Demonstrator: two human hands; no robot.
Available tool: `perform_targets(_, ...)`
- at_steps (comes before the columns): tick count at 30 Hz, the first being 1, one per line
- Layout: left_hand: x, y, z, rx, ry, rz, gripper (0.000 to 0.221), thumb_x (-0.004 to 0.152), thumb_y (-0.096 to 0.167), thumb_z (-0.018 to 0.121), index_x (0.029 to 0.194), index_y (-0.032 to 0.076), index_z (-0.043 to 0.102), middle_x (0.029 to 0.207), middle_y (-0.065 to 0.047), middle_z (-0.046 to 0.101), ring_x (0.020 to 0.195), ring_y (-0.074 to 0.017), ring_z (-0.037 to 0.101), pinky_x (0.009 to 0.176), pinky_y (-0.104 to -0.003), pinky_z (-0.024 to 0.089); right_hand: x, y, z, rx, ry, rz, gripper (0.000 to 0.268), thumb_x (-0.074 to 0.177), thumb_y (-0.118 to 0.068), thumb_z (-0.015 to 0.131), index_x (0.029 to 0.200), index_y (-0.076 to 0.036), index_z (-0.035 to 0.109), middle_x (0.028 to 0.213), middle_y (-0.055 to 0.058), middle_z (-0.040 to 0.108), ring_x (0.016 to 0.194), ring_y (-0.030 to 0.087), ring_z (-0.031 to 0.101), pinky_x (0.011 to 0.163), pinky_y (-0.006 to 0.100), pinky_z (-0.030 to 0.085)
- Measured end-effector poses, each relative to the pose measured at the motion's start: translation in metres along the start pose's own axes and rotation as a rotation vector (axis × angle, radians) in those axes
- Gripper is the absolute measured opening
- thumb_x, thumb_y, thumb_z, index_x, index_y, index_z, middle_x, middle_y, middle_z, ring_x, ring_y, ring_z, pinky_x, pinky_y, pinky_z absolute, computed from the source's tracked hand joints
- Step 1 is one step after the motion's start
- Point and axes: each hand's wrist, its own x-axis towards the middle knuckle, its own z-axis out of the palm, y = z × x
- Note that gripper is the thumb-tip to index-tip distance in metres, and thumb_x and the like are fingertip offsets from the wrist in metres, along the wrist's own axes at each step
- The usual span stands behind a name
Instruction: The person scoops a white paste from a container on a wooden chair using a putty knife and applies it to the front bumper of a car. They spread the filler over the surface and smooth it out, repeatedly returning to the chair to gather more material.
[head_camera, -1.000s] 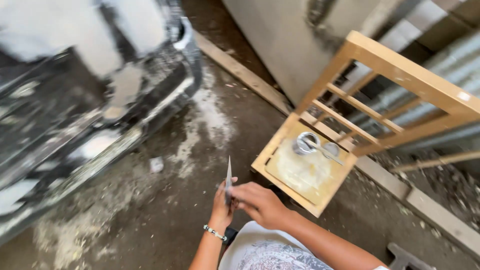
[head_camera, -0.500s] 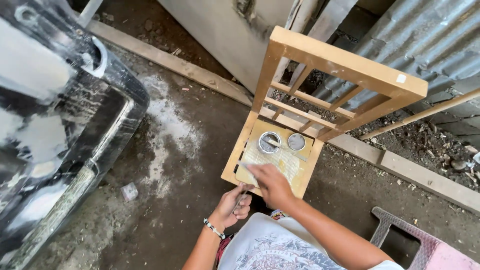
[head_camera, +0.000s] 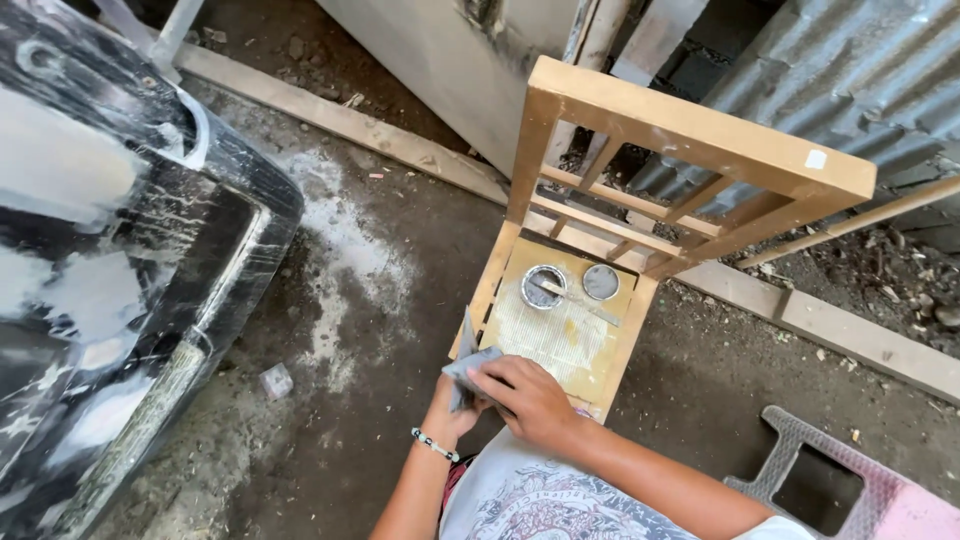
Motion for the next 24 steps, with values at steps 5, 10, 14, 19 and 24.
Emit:
perform_targets(5, -0.009, 0.009, 0.011, 0.131, -0.117, 0.125, 0.027, 0.104, 0.020, 0.050, 0.113, 0.001, 0.068, 0.089, -0.005, 0.066, 0.073, -0.0155, 0.063, 0.065, -0.029, 0.053, 0.004, -0.013, -0.004, 0.048, -0.140, -0.210, 0.068, 0.069, -0.002, 0.071, 0.136, -0.014, 0.064, 0.125, 0.012, 0.063, 0.119, 0.036, 0.062, 0.102, 0.049, 0.050)
perform_targets(10, 0.028, -0.014, -0.019, 0.649, -0.409, 0.295, 0.031, 0.103, 0.018, 0.042, 0.128, 0.010, 0.059, 0.119, -0.001, 0.068, 0.111, -0.0110, 0.066, 0.101, -0.024, 0.053, 0.004, 0.014, 0.002, 0.091, -0.201, -0.277, 0.070, 0.068, -0.008, 0.075, 0.137, -0.013, 0.063, 0.125, 0.013, 0.063, 0.117, 0.038, 0.061, 0.100, 0.051, 0.048)
perform_targets(14, -0.002, -0.015, 0.008, -0.213, -0.719, -0.286, 0.043, 0.115, 0.043, 0.036, 0.131, 0.008, 0.054, 0.118, -0.008, 0.065, 0.102, -0.0220, 0.064, 0.083, -0.037, 0.056, -0.003, 0.030, 0.009, 0.066, -0.095, -0.074, 0.059, 0.081, -0.007, 0.077, 0.138, -0.017, 0.065, 0.123, 0.012, 0.066, 0.113, 0.035, 0.062, 0.092, 0.044, 0.052)
perform_targets(19, -0.069, 0.033, 0.087, 0.010, -0.003, -0.280, 0.041, 0.103, 0.020, 0.031, 0.135, -0.001, 0.048, 0.105, -0.011, 0.065, 0.084, -0.0201, 0.065, 0.069, -0.031, 0.055, 0.001, 0.035, -0.001, 0.043, -0.125, -0.179, 0.063, 0.072, -0.005, 0.073, 0.134, -0.016, 0.064, 0.120, 0.011, 0.067, 0.112, 0.035, 0.064, 0.093, 0.048, 0.050)
perform_targets(24, 0.000, 0.021, 0.007, 0.086, -0.251, -0.268, 0.046, 0.101, 0.043, 0.048, 0.121, 0.003, 0.061, 0.063, 0.002, 0.044, 0.043, -0.0100, 0.038, 0.036, -0.026, 0.028, -0.057, 0.166, 0.037, 0.253, 0.057, 0.475, 0.031, 0.095, -0.006, 0.068, 0.127, -0.006, 0.070, 0.113, 0.015, 0.073, 0.102, 0.031, 0.069, 0.090, 0.036, 0.054)
